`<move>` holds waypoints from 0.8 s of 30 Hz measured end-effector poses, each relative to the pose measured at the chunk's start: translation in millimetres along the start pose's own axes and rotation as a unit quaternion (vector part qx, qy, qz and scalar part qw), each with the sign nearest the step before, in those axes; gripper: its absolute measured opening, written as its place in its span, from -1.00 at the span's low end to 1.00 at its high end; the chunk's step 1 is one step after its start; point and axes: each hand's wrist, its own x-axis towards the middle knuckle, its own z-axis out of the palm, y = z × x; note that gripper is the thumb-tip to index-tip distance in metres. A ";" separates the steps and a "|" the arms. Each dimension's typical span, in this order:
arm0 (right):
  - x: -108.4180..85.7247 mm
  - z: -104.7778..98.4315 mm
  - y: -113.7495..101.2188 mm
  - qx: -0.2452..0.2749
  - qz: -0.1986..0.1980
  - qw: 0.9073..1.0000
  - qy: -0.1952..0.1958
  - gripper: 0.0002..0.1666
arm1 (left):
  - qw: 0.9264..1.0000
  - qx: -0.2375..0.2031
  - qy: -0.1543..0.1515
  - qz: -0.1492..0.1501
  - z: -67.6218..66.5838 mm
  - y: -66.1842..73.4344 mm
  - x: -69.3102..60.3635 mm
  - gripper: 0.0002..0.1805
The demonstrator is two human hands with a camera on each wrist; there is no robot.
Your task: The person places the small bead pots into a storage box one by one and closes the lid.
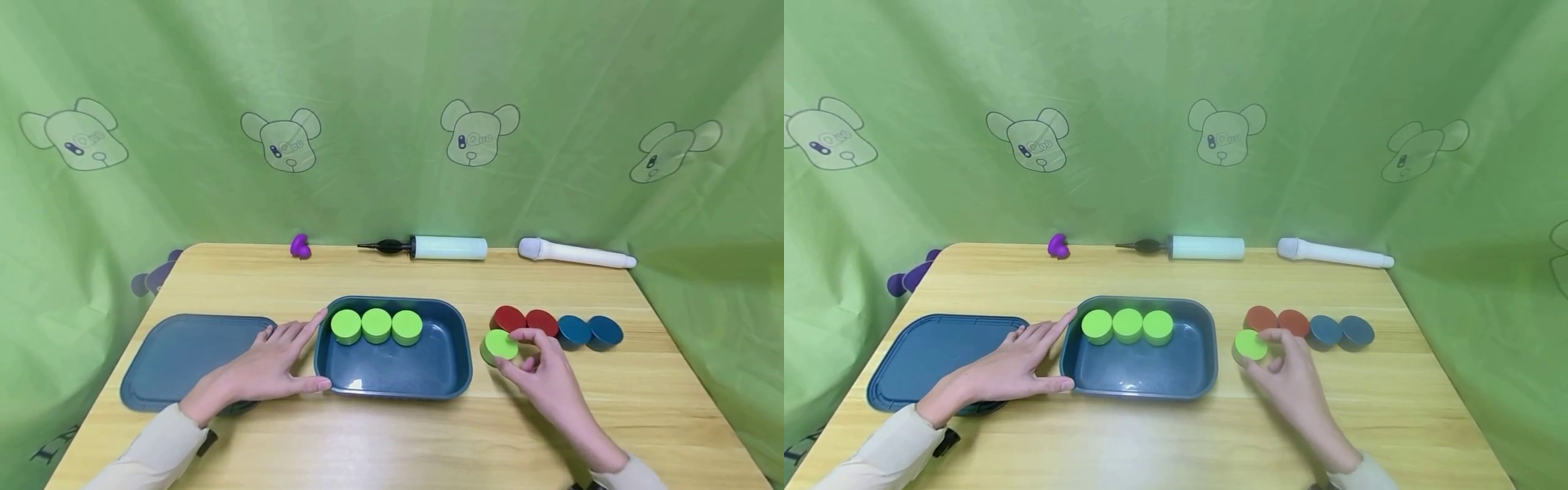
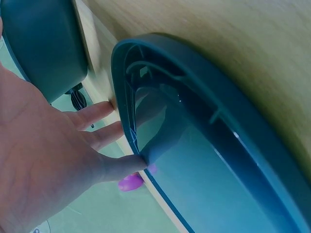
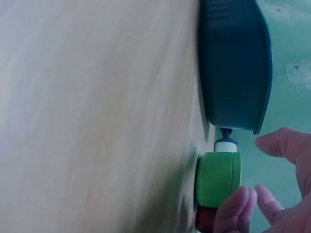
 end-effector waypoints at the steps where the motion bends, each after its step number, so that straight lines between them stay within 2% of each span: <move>1: 1.1 0.3 1.7 0.006 0.007 1.000 -0.008 -0.37 | 1.000 0.000 -0.001 -0.001 0.3 -0.3 -0.1 0.25; 4: 4.8 2.6 4.9 0.029 0.025 0.999 -0.034 -0.34 | 1.000 0.001 0.002 0.000 1.1 -0.9 -0.6 0.26; 7: 7.2 6.1 6.8 0.024 0.030 0.998 -0.042 -0.34 | 1.000 0.004 0.005 0.002 2.0 -1.7 -0.6 0.26; 15: 5.6 10.7 8.3 -0.007 0.016 0.999 -0.031 -0.43 | 1.000 0.003 0.005 0.002 2.1 -1.2 -0.5 0.26; 24: 7.9 16.8 5.7 -0.015 0.012 0.999 -0.042 -0.47 | 1.000 -0.006 -0.003 -0.005 0.6 -0.5 -0.2 0.26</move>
